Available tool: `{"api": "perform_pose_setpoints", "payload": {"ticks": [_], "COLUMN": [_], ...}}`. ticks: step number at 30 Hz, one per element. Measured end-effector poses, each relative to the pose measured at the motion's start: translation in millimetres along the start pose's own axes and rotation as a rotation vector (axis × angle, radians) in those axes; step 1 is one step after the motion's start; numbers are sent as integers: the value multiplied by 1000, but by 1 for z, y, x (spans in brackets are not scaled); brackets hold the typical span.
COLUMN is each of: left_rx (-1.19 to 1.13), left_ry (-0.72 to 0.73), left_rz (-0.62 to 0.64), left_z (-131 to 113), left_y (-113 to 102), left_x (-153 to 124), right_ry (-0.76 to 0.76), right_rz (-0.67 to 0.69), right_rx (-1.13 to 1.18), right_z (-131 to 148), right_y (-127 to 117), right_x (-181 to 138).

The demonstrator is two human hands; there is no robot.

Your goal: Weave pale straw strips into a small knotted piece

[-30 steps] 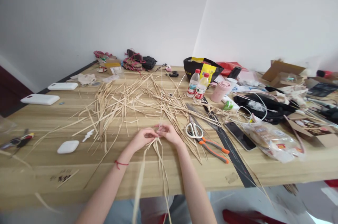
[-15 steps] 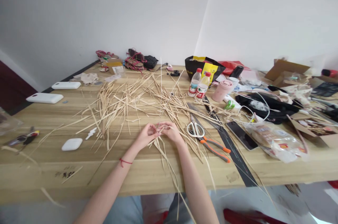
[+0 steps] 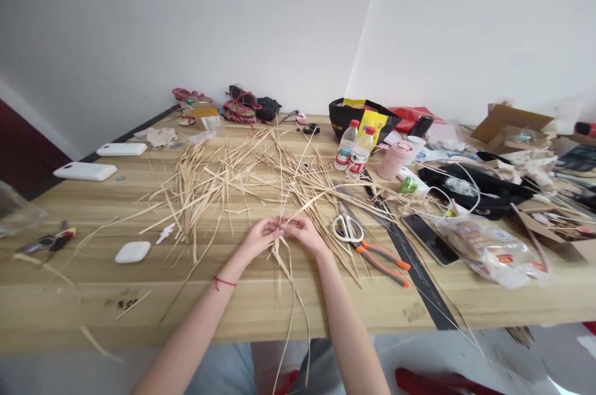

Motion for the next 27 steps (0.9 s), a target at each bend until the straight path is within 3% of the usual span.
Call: {"api": "perform_pose_setpoints", "payload": {"ticks": [7,14,19,27], "left_rx": [26,-12,1,30], "left_ry": [39,31,26,53], "left_rz": [66,6,-55,-74], "left_z": [-8,-11,-10,-5], "left_y": [5,5,2,1], "left_x": [-1,-2,-1,1], "right_ry": [-56,-74,-82,-139], "right_rz": [-45,-71,-43,-108], "right_rx": [-12,71,61,-27], "right_z": [-2,2,6,10], "right_y": [-9,-11,-7,-11], "right_x": [6,6,6,6]}}
Point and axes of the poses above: each hand's wrist, its own x-axis towards the middle knuckle, its own y-axis out of the palm, z = x × y, the point moved 7 cm from there along x, towards the middle knuckle, and after that the axes turned 4 degrees about y, right-handed, at the moved point
